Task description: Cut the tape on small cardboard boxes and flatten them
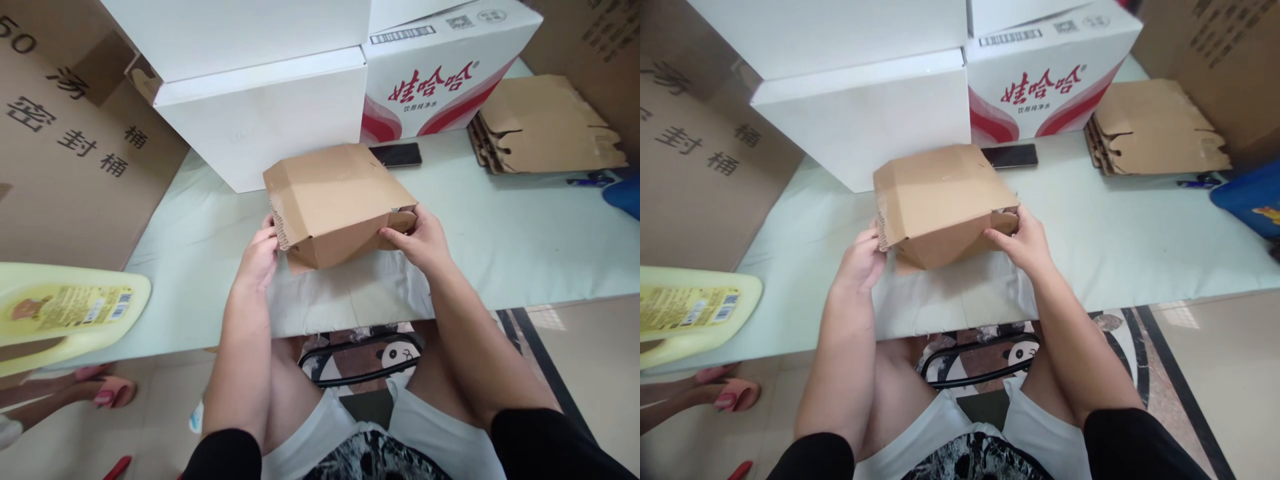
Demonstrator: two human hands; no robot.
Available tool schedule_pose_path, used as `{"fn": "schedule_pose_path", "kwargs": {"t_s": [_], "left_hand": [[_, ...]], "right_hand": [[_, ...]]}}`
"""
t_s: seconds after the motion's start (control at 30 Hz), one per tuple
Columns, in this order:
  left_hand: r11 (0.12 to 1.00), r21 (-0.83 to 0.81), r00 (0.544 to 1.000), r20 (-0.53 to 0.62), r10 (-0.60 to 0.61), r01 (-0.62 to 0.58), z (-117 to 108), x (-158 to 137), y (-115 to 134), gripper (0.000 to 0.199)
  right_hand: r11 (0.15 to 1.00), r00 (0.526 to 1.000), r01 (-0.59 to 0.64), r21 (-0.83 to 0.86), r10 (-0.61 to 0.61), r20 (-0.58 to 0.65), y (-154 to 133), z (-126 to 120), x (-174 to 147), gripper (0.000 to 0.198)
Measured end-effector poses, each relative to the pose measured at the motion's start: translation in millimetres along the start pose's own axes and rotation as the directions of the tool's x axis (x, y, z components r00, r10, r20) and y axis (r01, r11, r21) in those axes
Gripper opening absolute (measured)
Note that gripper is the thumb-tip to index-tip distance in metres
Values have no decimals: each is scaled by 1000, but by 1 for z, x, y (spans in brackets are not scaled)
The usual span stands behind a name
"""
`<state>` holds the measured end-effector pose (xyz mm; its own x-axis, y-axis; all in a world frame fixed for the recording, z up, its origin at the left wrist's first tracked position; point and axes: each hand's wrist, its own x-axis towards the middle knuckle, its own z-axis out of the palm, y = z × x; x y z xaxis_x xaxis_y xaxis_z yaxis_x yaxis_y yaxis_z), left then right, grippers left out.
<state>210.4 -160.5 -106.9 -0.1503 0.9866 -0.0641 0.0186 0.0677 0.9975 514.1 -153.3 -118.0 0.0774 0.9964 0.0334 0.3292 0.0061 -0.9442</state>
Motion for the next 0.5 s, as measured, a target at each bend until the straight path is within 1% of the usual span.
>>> {"fn": "schedule_pose_path", "kwargs": {"t_s": [0.03, 0.07, 0.13, 0.17, 0.23, 0.27, 0.3, 0.33, 0.37, 0.4, 0.43, 0.47, 0.5], "left_hand": [[999, -41, 1000, 12, -14, 14, 0, -2, 5, 7], [996, -80, 998, 39, -38, 41, -2, -5, 10, 8], [979, -142, 981, 148, -123, 144, -8, -10, 20, 7], [964, -158, 957, 231, -176, 215, -12, -13, 23, 6], [925, -140, 873, 405, -271, 353, -20, -17, 28, 22], [914, -113, 837, 457, -300, 390, -23, -18, 28, 26], [916, -86, 831, 462, -311, 391, -24, -18, 26, 25], [933, -68, 862, 411, -296, 353, -24, -17, 24, 22], [959, -52, 919, 305, -251, 279, -24, -15, 20, 19], [982, -25, 971, 159, -179, 185, -22, -12, 15, 19], [996, 11, 996, 11, -90, 90, -21, -8, 10, 23], [999, 48, 995, -98, -19, 23, -20, -4, 5, 30], [998, 69, 988, -154, 17, -7, -19, 0, 0, 35]], "right_hand": [[1000, 1000, -8, -12, 8, -3, -2, -1, 0, 55], [1000, 1000, -12, -13, 12, 2, -4, -2, -1, 54], [1000, 999, -19, 0, 19, 27, -7, -5, -1, 53], [1000, 999, -22, 12, 22, 48, -8, -7, -1, 53], [998, 993, -28, 51, 22, 112, -8, -11, -1, 54], [996, 988, -37, 76, 25, 156, -8, -14, 0, 55], [994, 978, -52, 96, 31, 208, -7, -16, 0, 55], [991, 962, -71, 110, 38, 270, -6, -19, 1, 53], [989, 940, -92, 116, 48, 337, -5, -21, 2, 51], [987, 911, -112, 112, 57, 409, -4, -23, 2, 48], [986, 875, -127, 104, 63, 480, -3, -25, 3, 44], [986, 832, -138, 93, 65, 550, -2, -26, 3, 40], [986, 788, -144, 81, 65, 613, -1, -27, 4, 38]]}}
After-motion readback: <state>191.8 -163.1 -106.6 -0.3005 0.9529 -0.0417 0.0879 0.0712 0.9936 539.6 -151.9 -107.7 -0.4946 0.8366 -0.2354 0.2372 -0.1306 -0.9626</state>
